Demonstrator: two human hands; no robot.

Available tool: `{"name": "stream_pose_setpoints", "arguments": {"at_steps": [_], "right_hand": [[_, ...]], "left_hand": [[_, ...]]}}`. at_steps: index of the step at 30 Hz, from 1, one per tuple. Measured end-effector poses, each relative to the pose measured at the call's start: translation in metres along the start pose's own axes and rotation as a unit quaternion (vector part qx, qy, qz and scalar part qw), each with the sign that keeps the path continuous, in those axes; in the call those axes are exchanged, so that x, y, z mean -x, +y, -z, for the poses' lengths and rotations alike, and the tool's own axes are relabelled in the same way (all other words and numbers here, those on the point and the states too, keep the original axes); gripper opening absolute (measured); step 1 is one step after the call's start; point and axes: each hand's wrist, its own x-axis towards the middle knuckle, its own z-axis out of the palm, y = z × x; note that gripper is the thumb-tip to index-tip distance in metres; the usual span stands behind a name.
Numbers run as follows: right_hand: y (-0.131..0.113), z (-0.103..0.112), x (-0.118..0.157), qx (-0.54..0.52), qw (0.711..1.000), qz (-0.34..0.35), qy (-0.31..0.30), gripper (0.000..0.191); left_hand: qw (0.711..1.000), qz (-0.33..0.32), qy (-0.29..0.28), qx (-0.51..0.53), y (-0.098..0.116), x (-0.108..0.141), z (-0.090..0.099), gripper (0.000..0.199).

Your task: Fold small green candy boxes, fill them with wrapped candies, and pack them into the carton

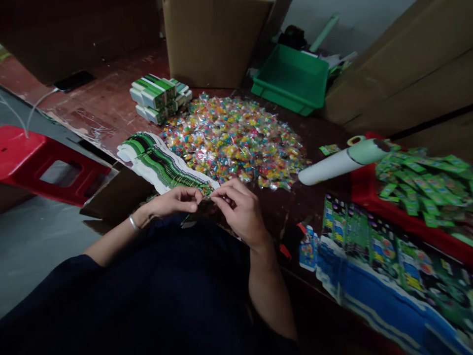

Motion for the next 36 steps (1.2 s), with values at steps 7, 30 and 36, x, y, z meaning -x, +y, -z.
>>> {"name": "stream_pose_setpoints", "arguments": {"at_steps": [7, 30, 36], "right_hand": [[-0.001, -0.025, 0.041, 0.075, 0.994, -0.007, 0.083, 0.047], [0.017, -0.009, 0.050, -0.121, 0.978, -0.118, -0.121, 0.021], [0.018, -0.029, 0.054, -0.145, 0.967, -0.168, 0.122, 0.051]], "left_hand": [[0.989, -0.013, -0.013, 0.147, -0.011, 0.003, -0.015, 0.049], [0.987, -0.068, -0.035, -0.140, -0.011, 0.006, -0.018, 0.050], [0.975, -0.132, 0.116, -0.136, -0.016, 0.002, -0.027, 0.048]]}}
